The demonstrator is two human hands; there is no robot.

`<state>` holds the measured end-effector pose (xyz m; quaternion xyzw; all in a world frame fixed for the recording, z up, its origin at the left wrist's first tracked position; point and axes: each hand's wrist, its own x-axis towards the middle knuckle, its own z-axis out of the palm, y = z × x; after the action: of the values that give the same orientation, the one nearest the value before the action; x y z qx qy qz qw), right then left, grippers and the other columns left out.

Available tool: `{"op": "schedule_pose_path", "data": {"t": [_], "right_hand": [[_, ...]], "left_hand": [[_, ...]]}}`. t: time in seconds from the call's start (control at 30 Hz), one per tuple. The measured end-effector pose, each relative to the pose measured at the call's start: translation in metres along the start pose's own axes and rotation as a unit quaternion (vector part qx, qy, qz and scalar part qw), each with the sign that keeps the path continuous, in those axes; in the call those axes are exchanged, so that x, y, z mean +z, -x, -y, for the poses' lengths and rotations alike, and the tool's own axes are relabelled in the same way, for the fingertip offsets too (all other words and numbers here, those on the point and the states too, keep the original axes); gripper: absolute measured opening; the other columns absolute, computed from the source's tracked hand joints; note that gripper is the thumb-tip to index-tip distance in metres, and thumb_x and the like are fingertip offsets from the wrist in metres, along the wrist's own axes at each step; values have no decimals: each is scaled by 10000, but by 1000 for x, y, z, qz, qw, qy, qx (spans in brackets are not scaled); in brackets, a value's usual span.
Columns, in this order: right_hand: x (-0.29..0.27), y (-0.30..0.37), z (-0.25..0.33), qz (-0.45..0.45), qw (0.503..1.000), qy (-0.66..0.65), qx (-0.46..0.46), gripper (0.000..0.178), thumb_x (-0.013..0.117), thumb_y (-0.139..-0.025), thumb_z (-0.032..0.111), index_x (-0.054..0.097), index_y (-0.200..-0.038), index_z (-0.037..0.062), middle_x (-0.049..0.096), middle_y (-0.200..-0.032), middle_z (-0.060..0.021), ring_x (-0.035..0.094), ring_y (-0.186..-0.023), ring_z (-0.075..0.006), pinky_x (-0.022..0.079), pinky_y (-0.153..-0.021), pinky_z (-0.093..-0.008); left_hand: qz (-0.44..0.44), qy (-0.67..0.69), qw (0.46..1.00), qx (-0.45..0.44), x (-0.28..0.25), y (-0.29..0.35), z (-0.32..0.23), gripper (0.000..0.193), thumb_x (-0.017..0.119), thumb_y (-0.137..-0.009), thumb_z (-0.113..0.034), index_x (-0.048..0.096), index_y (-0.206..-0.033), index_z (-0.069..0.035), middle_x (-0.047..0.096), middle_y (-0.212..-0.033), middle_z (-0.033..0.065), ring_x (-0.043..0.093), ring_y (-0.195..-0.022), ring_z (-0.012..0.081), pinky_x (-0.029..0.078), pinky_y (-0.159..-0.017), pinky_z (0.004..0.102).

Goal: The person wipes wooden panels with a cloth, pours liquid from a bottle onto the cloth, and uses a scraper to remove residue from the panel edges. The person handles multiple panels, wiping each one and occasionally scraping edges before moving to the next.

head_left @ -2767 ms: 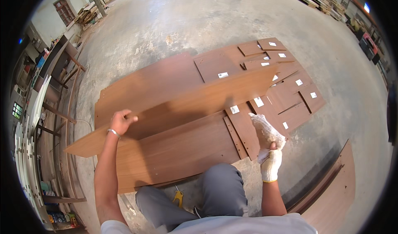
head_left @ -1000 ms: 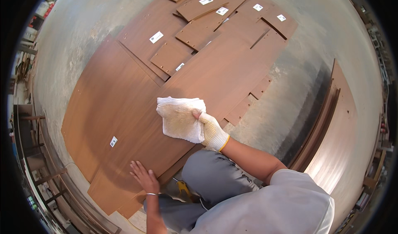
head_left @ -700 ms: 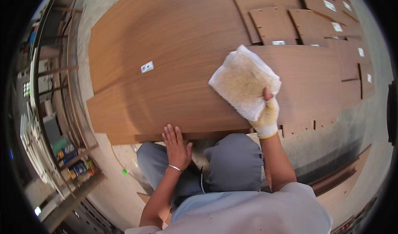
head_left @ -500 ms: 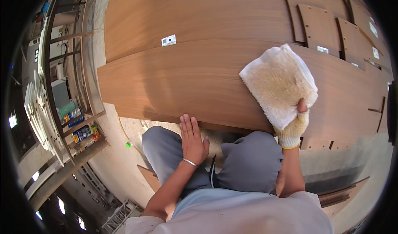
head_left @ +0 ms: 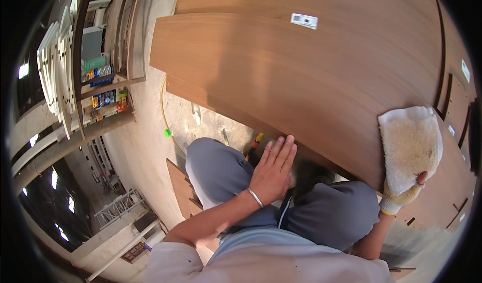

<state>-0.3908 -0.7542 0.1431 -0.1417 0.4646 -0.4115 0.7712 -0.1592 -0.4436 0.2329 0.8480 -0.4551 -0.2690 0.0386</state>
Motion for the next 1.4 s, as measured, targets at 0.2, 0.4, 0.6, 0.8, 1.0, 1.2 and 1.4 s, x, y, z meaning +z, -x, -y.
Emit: {"op": "schedule_pose_path", "data": {"t": [0.2,0.4,0.6,0.8,1.0,1.2,1.4], "right_hand": [[25,4,3,-77,995,7,-67,504,577,-1029,325,499,-1491,140,475,-1563,-71,418,-1449,-314,346,-1191,-606],[19,-4,6,-3,1000,4,-17,484,601,-1020,313,524,-1458,124,482,-1552,-73,422,-1441,-310,331,-1208,-577],[-8,-22,12,28,986,154,-64,509,581,-1035,303,490,-1498,112,466,-1561,-87,439,-1421,-305,386,-1171,-558],[-10,-26,15,-9,982,161,-102,511,600,-1024,281,497,-1488,93,473,-1562,-103,456,-1408,-336,376,-1186,-559],[-1,-27,25,131,990,9,42,561,602,-1035,312,455,-1524,78,440,-1599,-120,444,-1426,-355,351,-1205,-577],[43,-33,1,147,986,26,79,609,579,-1054,374,398,-1565,97,416,-1609,-131,424,-1448,-349,357,-1205,-582],[110,-42,-42,198,971,88,99,677,608,-1036,389,352,-1593,104,380,-1634,-137,393,-1470,-381,335,-1208,-616]], "left_hand": [[-140,47,982,-117,-99,-15,96,420,710,-830,-29,681,-1248,-51,695,-1108,170,656,-1046,372,501,-996,477],[-31,358,827,-433,-30,52,314,126,636,-953,-112,707,-932,-10,647,-723,44,623,-621,127,512,-551,284],[38,242,862,-444,147,79,323,278,722,-911,-304,720,-1105,-105,745,-983,181,723,-948,372,557,-857,450],[-80,155,690,-702,219,109,345,367,717,-909,-317,647,-1129,-33,642,-1285,251,633,-1183,430,521,-980,503],[-175,162,691,-682,236,76,315,271,679,-950,-267,645,-1132,-68,612,-1253,166,589,-1213,379,497,-991,500],[-181,157,721,-650,239,104,323,228,730,-915,-197,622,-1055,-54,646,-1152,174,601,-1125,377,501,-958,478],[-459,500,599,-424,149,64,339,96,594,-1012,-90,521,-972,-41,667,-728,95,651,-628,219,512,-561,367]]}}
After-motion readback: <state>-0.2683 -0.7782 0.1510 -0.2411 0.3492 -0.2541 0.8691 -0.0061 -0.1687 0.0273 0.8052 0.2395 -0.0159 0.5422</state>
